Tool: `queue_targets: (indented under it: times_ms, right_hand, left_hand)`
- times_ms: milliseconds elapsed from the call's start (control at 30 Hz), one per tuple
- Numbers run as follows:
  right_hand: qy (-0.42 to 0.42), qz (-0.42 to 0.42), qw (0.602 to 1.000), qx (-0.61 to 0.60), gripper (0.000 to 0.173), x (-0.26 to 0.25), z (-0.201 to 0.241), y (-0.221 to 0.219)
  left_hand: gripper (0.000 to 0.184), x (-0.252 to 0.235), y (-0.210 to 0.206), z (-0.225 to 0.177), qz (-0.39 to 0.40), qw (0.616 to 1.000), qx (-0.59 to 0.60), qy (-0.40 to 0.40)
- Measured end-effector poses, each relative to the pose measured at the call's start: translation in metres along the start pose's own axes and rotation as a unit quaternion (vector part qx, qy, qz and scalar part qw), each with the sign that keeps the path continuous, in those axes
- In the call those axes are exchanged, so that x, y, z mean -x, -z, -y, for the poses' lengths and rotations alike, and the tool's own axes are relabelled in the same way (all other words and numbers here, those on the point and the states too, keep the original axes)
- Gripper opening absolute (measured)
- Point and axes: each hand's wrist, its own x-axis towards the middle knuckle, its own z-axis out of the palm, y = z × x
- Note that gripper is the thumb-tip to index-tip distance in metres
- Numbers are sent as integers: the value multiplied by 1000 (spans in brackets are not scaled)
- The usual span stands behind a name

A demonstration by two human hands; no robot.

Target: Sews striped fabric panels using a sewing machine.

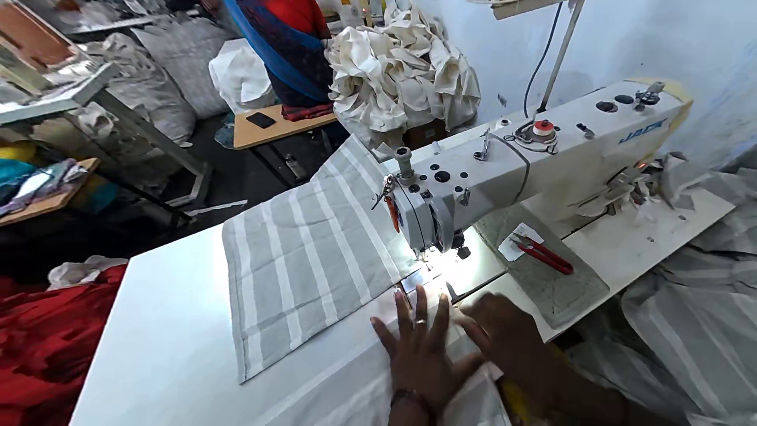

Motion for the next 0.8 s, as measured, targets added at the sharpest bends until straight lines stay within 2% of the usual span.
queue_targets:
  times_ms: [100,200,300,333,467,533,600,633,700,733,800]
  right_hand:
    - [3,6,997,71,16,-40,-2,-24]
    - [-5,24,995,92,16,-57,-4,-30]
    - [1,42,996,75,20,-62,-9,-30]
    - [3,38,997,74,20,-63,-10,-30]
    - [-3,23,996,83,20,-66,-9,-36]
    - [-8,46,996,72,21,-69,-10,-35]
    - [-48,103,993,24,25,-72,-16,-15]
    - [-74,104,992,15,26,-72,-21,-1]
    - [-113,15,991,63,27,-64,-44,27]
    - [-139,-12,985,98,29,-60,-60,40]
    - [-193,35,970,146,41,-54,-97,65]
  left_hand:
    - [99,-34,-3,10,27,999,5,-31]
    - [105,-52,-6,25,11,998,15,-52]
    - [112,-51,-12,28,-66,995,61,-45]
    - [111,-51,-12,27,-64,995,66,-40]
    - [108,-54,-7,27,-15,998,55,-25]
    - [107,-61,-6,30,-5,999,51,-18]
    - [109,-74,-2,34,31,998,53,-2]
    - [112,-82,2,36,52,997,55,9]
    - [115,-102,16,43,129,989,68,30]
    - [112,-113,27,47,173,982,73,36]
    - [94,-134,49,56,227,967,103,44]
